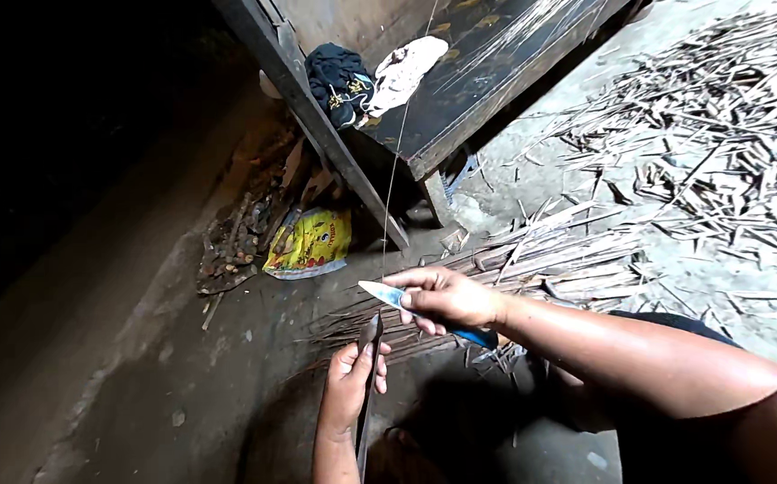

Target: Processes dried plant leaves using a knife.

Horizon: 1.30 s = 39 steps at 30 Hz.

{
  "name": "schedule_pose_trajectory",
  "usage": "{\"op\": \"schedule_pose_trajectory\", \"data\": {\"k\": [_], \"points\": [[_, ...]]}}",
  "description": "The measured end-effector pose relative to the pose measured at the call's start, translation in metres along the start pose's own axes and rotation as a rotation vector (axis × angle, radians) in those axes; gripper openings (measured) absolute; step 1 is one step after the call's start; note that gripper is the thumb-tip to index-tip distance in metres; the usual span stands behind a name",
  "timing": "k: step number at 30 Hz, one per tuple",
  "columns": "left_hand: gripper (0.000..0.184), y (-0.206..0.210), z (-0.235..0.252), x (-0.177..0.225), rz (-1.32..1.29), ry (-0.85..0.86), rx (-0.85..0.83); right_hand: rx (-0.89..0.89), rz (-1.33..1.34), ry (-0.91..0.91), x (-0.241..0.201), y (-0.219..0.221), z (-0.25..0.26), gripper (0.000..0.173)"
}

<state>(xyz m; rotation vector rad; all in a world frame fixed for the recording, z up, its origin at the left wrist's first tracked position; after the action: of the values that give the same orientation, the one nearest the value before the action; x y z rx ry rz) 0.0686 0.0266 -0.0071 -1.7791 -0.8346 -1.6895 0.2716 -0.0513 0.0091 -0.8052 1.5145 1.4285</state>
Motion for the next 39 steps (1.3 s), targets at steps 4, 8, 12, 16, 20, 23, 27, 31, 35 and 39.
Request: {"op": "schedule_pose_trajectory", "data": {"k": [4,8,12,16,20,23,27,31,35,39], "points": [[0.032,0.001,0.000,0.001,0.010,0.007,0.008,0.092,0.028,-0.026,-0.015,-0.011,0.007,0.043],[0.032,0.001,-0.001,-0.002,0.018,-0.015,0.013,0.066,0.046,-0.018,-0.019,-0.016,0.007,0.044],[0.032,0.003,-0.001,0.000,0.002,-0.007,0.011,-0.024,0.007,0.033,-0.005,-0.001,0.001,0.043],[0.031,0.003,-0.001,-0.002,0.034,0.042,-0.044,0.077,0.053,-0.011,-0.021,-0.016,0.009,0.042],[0.026,0.003,0.002,-0.002,0.094,0.067,-0.016,0.143,0.098,-0.077,-0.033,-0.027,0.011,0.043],[0.020,0.002,0.003,0.001,0.146,0.102,0.083,0.158,0.089,-0.042,-0.027,-0.026,0.011,0.040],[0.019,-0.005,0.007,0.005,0.220,0.135,0.228,0.089,0.001,0.016,-0.007,-0.013,0.006,0.024],[0.017,-0.006,0.007,0.006,0.201,0.142,0.231,-0.115,-0.181,0.067,0.018,0.014,-0.006,0.027],[0.019,-0.003,0.003,0.004,0.097,0.129,0.145,-0.231,-0.242,0.074,0.031,0.025,-0.009,0.027],[0.022,-0.003,-0.001,0.005,0.022,0.068,0.081,-0.224,-0.261,-0.029,0.021,0.016,-0.002,0.027]]}}
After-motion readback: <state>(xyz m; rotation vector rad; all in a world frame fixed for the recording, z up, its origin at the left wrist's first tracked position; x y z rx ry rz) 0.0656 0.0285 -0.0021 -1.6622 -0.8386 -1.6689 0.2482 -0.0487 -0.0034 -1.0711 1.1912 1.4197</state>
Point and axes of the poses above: each hand's wrist, its own z-axis towards the middle knuckle, its own y-axis out of the palm, x = y × z, the point moved 6 cm from there along z, towards the middle knuckle, and after that the axes turned 12 degrees about x, right-handed, at the moved point
